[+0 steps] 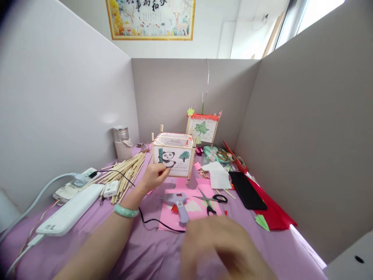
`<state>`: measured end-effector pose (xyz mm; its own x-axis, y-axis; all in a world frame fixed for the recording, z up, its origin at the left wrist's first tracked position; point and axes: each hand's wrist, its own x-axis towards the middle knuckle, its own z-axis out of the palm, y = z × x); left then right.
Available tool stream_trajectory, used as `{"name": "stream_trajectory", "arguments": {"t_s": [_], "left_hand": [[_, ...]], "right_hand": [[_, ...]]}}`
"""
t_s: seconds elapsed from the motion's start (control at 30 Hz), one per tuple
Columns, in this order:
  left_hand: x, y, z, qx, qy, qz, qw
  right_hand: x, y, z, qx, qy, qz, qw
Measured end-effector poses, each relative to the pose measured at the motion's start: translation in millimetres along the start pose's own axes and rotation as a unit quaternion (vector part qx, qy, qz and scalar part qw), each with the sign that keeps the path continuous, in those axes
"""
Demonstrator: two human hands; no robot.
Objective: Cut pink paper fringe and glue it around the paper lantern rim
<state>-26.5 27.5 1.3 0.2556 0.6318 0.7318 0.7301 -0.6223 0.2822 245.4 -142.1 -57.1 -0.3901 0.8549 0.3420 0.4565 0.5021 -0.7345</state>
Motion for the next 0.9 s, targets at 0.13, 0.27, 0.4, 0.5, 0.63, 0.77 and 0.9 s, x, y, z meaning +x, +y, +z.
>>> {"name": "stream_trajectory", "arguments": {"t_s": [0.13,0.27,0.4,0.5,0.63,0.77,0.9], "left_hand": [[-2,7,-2.6,-0.031,-0.205,-0.017,0.978],[-12,18,-12.0,-0.047,-0.338,-0.03,0.94],[-26,27,-14.7,0.021,-0.366,-0.009,0.93],[-33,30,-12.9,0.064,-0.34,0.001,0.938],[-37,25,-24.6,0.063,-0.33,0.01,0.942],[-39,4,-59.1,0.07,-0.295,-0.05,0.952],[-43,-31,-90.5,0.128,-0.286,-0.125,0.941]], "right_hand": [[68,-42,3,-0.117,-0.016,0.067,0.991],[85,-48,16,-0.241,0.013,0.141,0.96],[77,-38,28,-0.288,-0.006,0.149,0.946],[75,-40,33,-0.288,-0.01,0.142,0.947],[78,-38,22,-0.218,-0.031,0.103,0.97],[80,-13,-12,-0.273,0.08,0.157,0.946],[76,9,-34,-0.327,0.058,0.166,0.928]]}}
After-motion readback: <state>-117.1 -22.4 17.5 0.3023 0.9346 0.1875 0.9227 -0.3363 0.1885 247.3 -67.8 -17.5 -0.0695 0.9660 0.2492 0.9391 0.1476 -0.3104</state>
